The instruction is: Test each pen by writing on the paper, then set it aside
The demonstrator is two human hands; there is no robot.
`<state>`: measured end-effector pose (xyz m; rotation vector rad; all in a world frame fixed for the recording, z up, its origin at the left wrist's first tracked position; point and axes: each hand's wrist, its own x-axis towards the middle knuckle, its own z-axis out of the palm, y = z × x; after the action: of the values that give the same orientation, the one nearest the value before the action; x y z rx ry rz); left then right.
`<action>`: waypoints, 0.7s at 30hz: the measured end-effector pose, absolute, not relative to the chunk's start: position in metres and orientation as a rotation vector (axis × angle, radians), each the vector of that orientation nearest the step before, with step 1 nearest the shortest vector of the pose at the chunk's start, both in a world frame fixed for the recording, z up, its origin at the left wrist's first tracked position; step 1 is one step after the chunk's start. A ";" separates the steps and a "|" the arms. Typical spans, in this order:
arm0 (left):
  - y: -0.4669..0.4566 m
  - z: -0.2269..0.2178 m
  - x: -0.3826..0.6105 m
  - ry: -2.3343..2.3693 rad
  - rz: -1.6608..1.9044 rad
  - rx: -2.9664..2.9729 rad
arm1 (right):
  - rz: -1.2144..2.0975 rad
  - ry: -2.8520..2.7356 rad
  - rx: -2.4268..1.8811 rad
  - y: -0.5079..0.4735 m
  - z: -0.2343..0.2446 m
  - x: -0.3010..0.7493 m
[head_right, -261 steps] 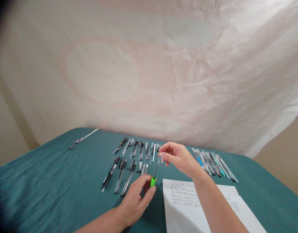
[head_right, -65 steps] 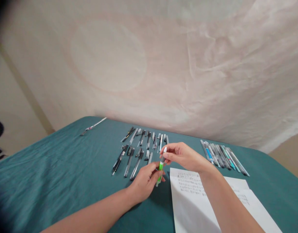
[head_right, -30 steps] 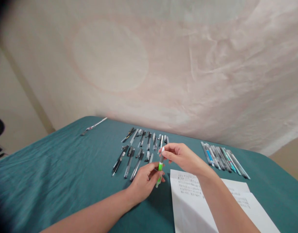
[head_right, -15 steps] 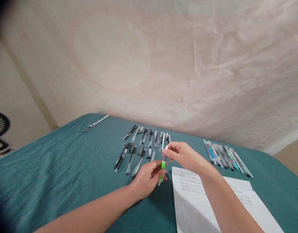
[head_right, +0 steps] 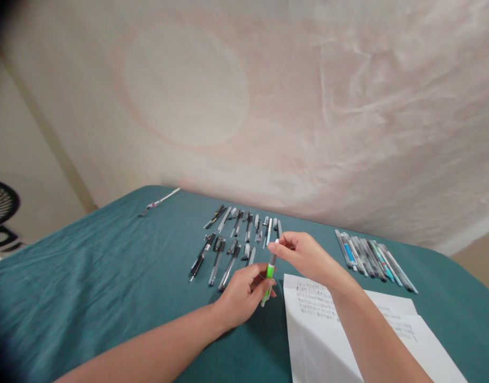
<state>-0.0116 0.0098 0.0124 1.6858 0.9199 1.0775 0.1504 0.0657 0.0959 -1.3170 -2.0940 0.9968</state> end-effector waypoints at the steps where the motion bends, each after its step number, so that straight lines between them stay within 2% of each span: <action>1: 0.010 0.013 -0.012 0.919 1.075 1.687 | 1.005 -2.086 -1.317 0.065 0.096 0.150; 6: 0.009 0.015 -0.012 0.913 1.079 1.685 | 1.309 -2.041 -1.123 0.063 0.098 0.149; 12: 0.009 0.014 -0.012 0.906 1.082 1.682 | 1.105 -2.000 -1.281 0.066 0.092 0.147; 17: 0.010 0.012 -0.011 0.911 1.096 1.668 | 1.348 -2.002 -1.140 0.065 0.097 0.151; 21: 0.011 0.011 -0.011 0.903 1.086 1.654 | 1.238 -2.015 -1.154 0.065 0.097 0.150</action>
<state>-0.0110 0.0110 0.0105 1.6540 0.9026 1.0862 0.1502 0.0654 0.0974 -1.1538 -2.0152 1.2378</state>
